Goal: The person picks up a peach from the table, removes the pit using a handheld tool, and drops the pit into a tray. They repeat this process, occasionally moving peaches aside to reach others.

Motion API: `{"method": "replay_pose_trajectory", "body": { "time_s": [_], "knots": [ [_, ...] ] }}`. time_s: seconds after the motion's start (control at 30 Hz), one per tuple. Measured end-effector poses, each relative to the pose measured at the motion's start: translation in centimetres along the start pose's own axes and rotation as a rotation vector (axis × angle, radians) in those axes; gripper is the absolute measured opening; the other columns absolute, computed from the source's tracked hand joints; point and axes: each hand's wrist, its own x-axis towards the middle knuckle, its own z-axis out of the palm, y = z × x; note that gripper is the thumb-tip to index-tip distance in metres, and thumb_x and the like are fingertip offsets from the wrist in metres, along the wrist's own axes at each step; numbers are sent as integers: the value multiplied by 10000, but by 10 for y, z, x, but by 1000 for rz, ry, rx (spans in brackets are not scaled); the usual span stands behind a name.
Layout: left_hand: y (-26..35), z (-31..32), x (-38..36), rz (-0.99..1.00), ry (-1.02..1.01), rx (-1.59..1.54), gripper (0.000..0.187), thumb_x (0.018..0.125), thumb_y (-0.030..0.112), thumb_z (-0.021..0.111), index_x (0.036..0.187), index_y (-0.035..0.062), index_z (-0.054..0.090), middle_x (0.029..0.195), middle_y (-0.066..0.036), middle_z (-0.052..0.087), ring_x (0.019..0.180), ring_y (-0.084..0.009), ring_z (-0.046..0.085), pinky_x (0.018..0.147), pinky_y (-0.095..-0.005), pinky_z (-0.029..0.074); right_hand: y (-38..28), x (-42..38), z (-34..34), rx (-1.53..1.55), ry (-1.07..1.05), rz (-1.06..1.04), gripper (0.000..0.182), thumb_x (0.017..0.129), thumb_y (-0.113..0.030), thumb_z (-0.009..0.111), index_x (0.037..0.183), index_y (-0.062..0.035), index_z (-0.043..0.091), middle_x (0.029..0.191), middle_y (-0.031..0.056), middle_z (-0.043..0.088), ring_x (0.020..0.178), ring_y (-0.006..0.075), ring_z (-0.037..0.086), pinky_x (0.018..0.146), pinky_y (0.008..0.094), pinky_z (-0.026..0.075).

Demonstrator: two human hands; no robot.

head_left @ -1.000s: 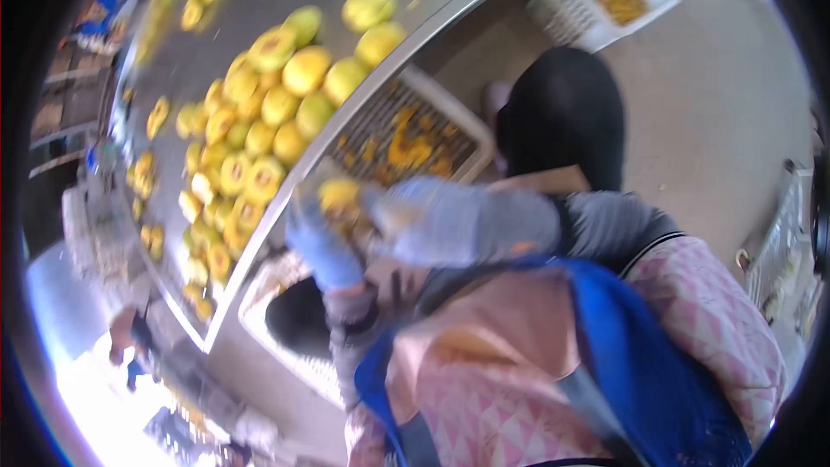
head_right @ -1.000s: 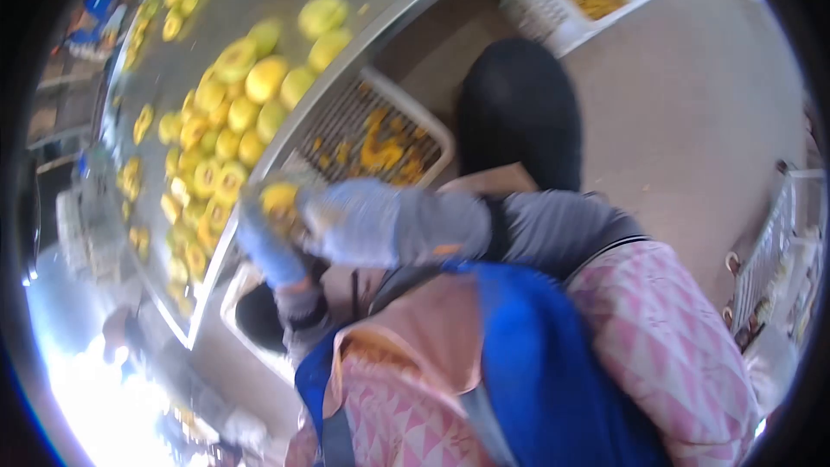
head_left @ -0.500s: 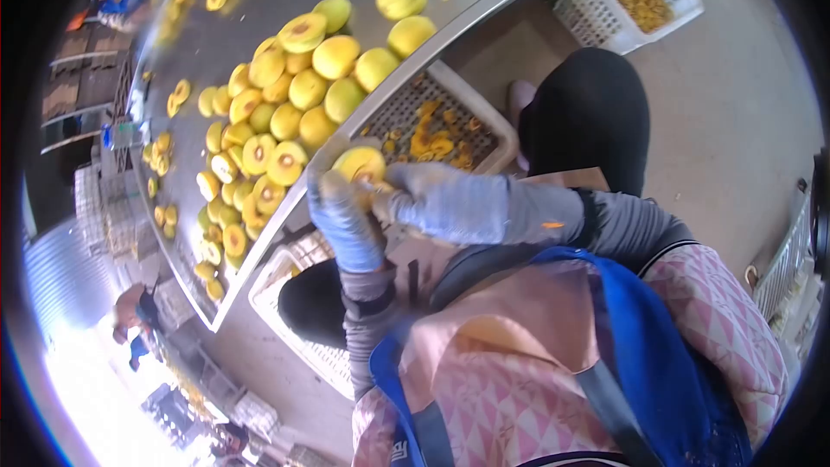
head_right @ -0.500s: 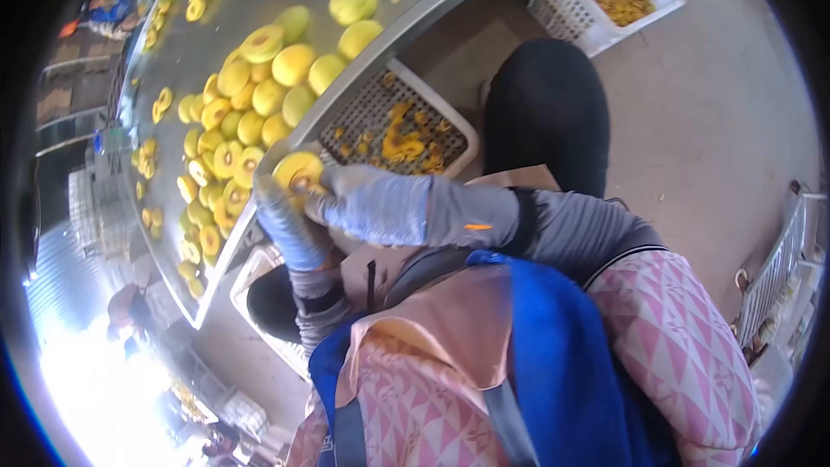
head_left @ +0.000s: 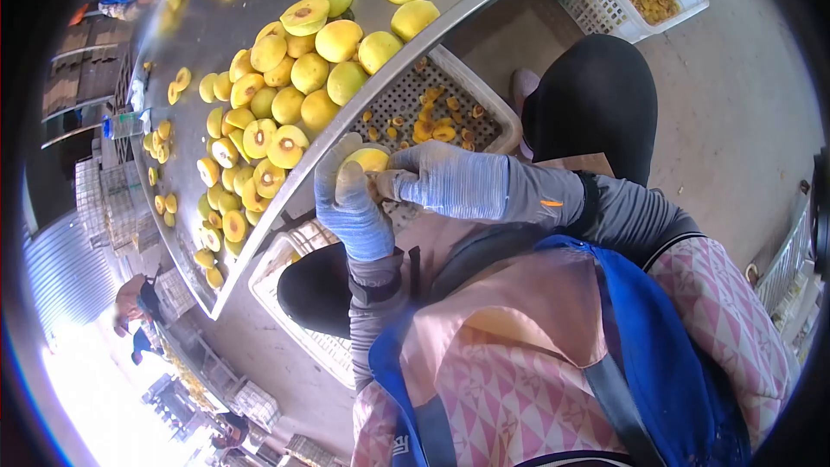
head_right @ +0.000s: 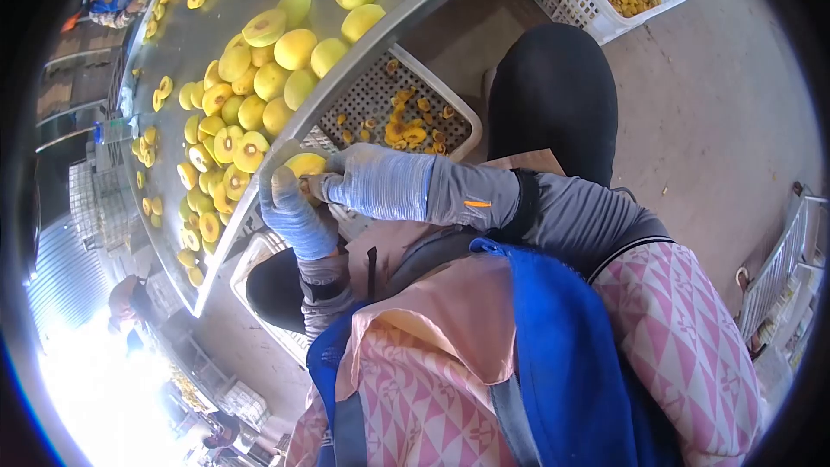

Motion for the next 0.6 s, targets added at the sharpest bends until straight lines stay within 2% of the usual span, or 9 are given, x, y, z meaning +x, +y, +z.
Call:
{"method": "replay_pose_trajectory", "body": {
  "time_s": [0.03,0.07,0.13,0.37,0.43,0.53,0.57,0.6],
  "knots": [
    [-1,-1,-2,0,5,-1,423,912,320,586,1120,-48,603,995,-123,641,862,-196,614,786,-318,502,0,-1,0,88,-41,28,301,951,-277,566,1034,6,629,805,109,646,764,171,603,721,309,484],
    [-2,-2,-2,6,10,4,424,908,323,588,1111,-49,607,999,-125,642,862,-198,617,789,-317,501,0,-1,0,88,-44,28,301,951,-277,566,1034,6,629,805,109,646,764,171,603,721,309,484],
    [-1,-1,-3,12,13,8,426,904,326,589,1103,-50,611,1002,-127,643,861,-199,620,791,-316,500,0,-1,0,1,-26,14,395,957,-364,519,1021,0,657,838,170,671,790,286,634,756,371,485],
    [2,1,-10,-49,93,-58,433,917,351,564,1081,-46,619,980,-113,641,846,-186,613,779,-307,493,-1,-1,6,-6,-2,6,384,956,-356,530,1006,3,659,810,149,662,749,249,614,727,348,479],
    [-2,-2,-12,-46,74,-50,432,922,354,556,1078,-44,620,969,-107,638,841,-182,610,772,-302,491,-15,-3,-4,-53,-121,163,377,959,-351,527,990,1,660,808,148,661,740,233,608,716,339,477],
    [0,-4,-11,-65,10,-19,417,927,348,553,1071,-38,622,943,-90,630,837,-171,608,757,-288,488,-11,-4,3,-46,-71,130,392,965,-363,522,988,2,662,805,146,661,734,215,602,705,330,475],
    [2,1,-11,-85,63,-111,416,926,350,557,1066,-36,625,938,-89,630,837,-169,607,752,-284,488,-3,-2,8,-48,-73,126,392,965,-363,522,988,2,662,805,146,661,734,215,602,705,330,475],
    [3,4,-10,-109,117,-204,416,925,353,561,1061,-35,627,933,-87,630,837,-167,607,748,-279,488,6,0,15,-6,-5,29,409,965,-382,522,1005,3,656,797,131,659,734,208,600,705,327,475]
  ]
}}
